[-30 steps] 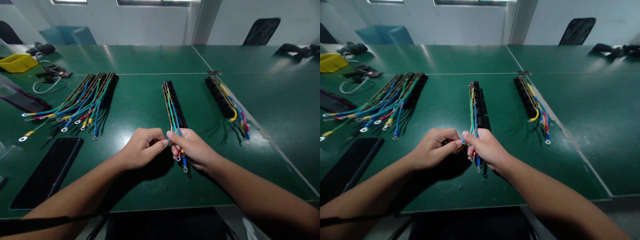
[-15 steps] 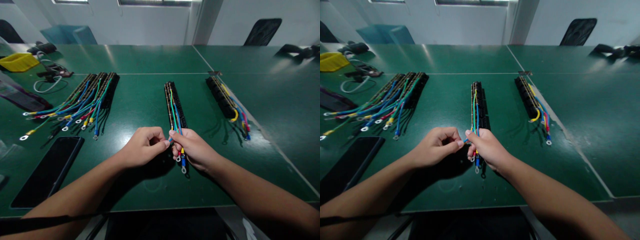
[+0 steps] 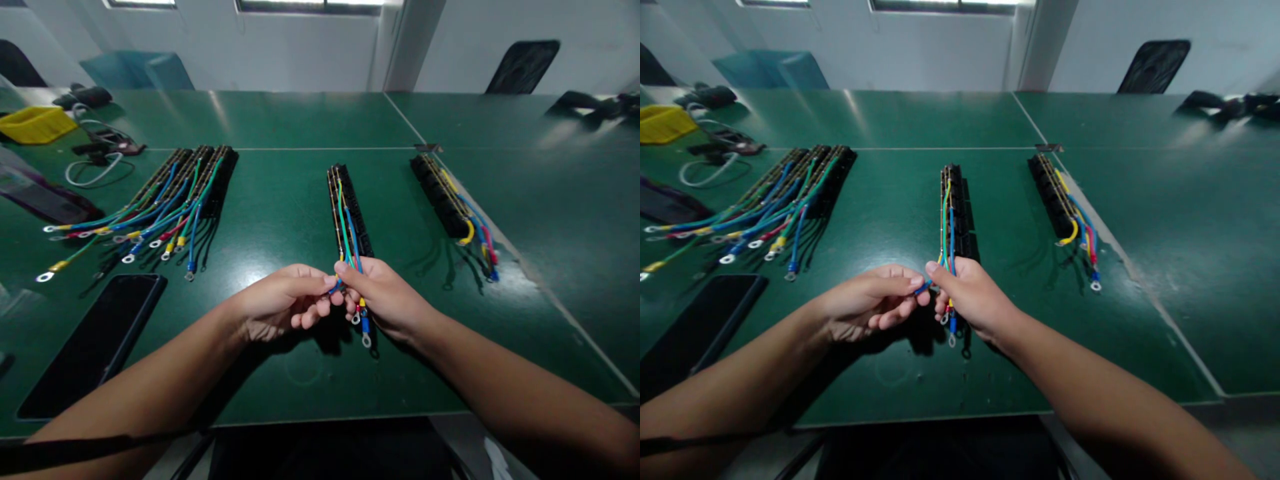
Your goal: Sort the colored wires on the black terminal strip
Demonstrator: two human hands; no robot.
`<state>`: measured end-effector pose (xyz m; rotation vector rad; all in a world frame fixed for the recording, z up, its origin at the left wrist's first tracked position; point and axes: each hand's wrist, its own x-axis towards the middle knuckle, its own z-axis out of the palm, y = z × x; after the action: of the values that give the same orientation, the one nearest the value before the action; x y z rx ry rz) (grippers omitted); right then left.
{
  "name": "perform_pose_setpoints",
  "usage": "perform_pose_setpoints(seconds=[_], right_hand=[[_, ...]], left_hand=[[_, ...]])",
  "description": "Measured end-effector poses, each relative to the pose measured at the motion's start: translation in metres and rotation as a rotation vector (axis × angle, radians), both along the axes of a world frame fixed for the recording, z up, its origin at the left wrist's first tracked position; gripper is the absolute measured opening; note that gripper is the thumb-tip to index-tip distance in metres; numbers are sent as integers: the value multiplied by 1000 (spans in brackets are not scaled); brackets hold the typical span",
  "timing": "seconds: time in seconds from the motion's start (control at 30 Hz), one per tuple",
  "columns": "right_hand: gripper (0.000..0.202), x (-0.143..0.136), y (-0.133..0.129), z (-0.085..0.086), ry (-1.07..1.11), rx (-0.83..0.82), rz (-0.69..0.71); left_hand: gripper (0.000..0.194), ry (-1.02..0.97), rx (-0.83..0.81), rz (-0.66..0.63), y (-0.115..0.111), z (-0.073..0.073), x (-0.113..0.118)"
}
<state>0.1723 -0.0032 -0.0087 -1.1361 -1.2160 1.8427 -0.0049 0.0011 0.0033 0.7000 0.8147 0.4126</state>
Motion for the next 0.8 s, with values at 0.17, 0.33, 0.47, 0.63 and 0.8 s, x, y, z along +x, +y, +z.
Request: perform_pose_setpoints(seconds=[0.17, 0.33, 0.47, 0.63, 0.8], right_hand=[[33, 0, 1, 0, -20, 27, 11], [29, -1, -1, -1, -17, 15, -11], [27, -2, -2, -2, -74, 24, -23], [27, -3, -2, 0, -99, 23, -37], [26, -3, -2, 1, -97, 4, -71]], left_hand=[[24, 8, -3, -36, -2, 2, 2], [25, 135, 188, -29, -4, 3, 4], [26, 314, 372, -128, -5, 6, 4], [26, 607, 889, -241, -9, 11, 4], [31, 695, 1056, -258, -8, 12, 5]])
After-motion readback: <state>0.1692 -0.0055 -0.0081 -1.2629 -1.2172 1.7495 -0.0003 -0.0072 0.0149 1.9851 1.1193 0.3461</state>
